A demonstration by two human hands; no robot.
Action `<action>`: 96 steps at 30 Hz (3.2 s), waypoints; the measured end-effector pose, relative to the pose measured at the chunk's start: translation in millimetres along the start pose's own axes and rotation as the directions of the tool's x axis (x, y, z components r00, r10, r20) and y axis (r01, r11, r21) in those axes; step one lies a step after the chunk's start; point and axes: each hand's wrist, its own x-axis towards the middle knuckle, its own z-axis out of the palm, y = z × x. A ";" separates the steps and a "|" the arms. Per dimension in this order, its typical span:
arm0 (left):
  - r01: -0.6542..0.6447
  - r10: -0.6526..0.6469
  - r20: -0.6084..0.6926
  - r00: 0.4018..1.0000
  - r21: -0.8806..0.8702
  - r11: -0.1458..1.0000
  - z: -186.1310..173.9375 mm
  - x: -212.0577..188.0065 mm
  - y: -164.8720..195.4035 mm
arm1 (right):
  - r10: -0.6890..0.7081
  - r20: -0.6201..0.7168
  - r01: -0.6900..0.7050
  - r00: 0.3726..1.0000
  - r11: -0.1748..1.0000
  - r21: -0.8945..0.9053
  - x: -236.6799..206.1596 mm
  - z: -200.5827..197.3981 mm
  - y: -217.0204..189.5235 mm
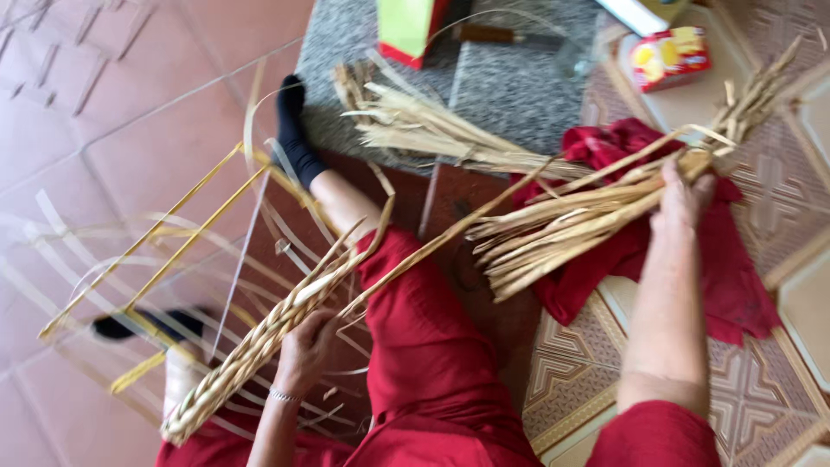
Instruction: The person sits on the floor with a rectangular bamboo frame across their lap and weaves pliable straw/palm strips around the frame's lower rail, braiding them into a growing woven band. They periodically pull new strips from a pile beside them, tighten and tuck the braid by hand, and briefly use scissors to trim a strip.
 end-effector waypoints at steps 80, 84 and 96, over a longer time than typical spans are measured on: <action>-0.118 0.260 -0.267 0.928 0.451 0.885 -27.9 55.5 -73.4 | 0.049 0.982 0.867 -0.184 0.479 0.139 -332.8 284.3 0.1; -0.022 0.071 -0.083 0.994 0.480 0.877 -31.5 51.3 -57.0 | -0.010 0.996 0.953 -0.089 0.291 0.088 -313.6 295.4 -41.1; 0.004 0.057 -0.448 0.892 0.133 0.991 -21.6 64.0 -85.6 | -0.172 0.975 0.680 -0.140 0.699 0.221 -389.6 331.9 31.6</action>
